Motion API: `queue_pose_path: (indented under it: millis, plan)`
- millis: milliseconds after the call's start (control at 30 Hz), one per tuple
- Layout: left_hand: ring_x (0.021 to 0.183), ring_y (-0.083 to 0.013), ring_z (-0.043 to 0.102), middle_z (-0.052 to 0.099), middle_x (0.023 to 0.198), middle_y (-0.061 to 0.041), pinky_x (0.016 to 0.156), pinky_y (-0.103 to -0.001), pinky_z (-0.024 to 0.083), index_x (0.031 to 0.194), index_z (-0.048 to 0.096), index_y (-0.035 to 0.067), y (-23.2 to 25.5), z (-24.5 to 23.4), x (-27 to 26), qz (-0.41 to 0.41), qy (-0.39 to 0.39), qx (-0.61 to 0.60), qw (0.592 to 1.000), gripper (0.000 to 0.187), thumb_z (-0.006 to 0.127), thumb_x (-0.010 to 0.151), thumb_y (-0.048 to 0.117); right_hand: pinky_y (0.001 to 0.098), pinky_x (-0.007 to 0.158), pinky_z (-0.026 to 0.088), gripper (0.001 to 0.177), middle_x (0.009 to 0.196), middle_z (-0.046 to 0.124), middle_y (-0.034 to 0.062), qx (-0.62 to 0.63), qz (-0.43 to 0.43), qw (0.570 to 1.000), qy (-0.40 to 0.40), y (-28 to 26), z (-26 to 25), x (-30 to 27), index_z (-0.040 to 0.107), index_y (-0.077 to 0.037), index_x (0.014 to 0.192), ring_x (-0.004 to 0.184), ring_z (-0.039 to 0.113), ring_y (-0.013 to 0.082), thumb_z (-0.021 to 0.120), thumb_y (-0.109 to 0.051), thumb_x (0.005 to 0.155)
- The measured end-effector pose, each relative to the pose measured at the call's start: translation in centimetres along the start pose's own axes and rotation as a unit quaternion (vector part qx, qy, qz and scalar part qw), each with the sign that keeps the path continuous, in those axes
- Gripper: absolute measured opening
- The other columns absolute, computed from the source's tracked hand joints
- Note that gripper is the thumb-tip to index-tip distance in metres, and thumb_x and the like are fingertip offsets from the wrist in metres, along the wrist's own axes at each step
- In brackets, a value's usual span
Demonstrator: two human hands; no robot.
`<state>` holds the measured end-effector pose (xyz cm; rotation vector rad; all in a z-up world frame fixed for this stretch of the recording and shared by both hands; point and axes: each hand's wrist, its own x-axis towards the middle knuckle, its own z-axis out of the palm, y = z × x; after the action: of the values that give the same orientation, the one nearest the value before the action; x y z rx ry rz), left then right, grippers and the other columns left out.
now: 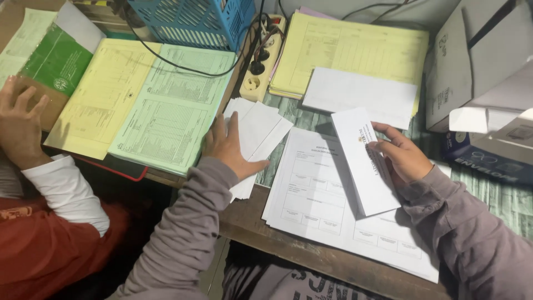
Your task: Folding printed documents and inserting them into envelopes
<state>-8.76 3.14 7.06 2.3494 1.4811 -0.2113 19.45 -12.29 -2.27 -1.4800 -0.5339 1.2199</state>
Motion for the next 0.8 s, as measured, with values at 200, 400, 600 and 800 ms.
queue_pose_path:
  millis: [200,400,600,800]
  plan:
    - [0.128,-0.0380,0.027,0.015,0.143,-0.020,0.105,-0.046,0.026,0.144,-0.001,0.014,1.3,-0.9,0.9,-0.046,-0.032,0.053,0.997,0.127,0.067,0.053,0.071,0.0546,0.088,0.041,0.056,0.120,0.050,0.0288,-0.129,-0.085,0.988,-0.015,-2.8,3.1,-3.3,0.043,-0.003,0.130,0.110,0.050,0.0425,0.054,0.000,0.075]
    - [0.122,-0.0368,0.033,0.031,0.131,-0.020,0.102,-0.043,0.028,0.144,-0.001,0.013,1.1,-0.5,2.2,-0.067,-0.016,0.098,0.993,0.130,0.062,0.050,0.078,0.0491,0.083,0.047,0.063,0.098,0.062,0.0286,-0.219,-0.118,0.968,-0.040,-3.5,3.8,-4.2,0.040,-0.011,0.134,0.096,0.059,0.0385,0.057,-0.004,0.075]
    - [0.120,-0.0346,0.034,0.033,0.129,-0.019,0.101,-0.042,0.029,0.143,0.002,0.012,0.8,1.0,2.5,-0.083,0.013,0.101,0.991,0.126,0.059,0.054,0.079,0.0444,0.078,0.050,0.056,0.094,0.065,0.0239,-0.210,-0.088,0.973,-0.035,-3.7,4.0,-4.4,0.043,-0.013,0.133,0.089,0.062,0.0321,0.053,-0.004,0.078]
    - [0.118,-0.0391,0.034,0.030,0.130,-0.022,0.099,-0.045,0.030,0.143,0.004,0.008,0.9,1.0,1.8,-0.055,0.054,0.050,0.996,0.123,0.060,0.057,0.076,0.0425,0.072,0.049,0.055,0.087,0.065,0.0258,-0.195,-0.091,0.976,-0.029,-3.8,4.5,-4.8,0.045,-0.010,0.131,0.080,0.061,0.0320,0.054,-0.002,0.077]
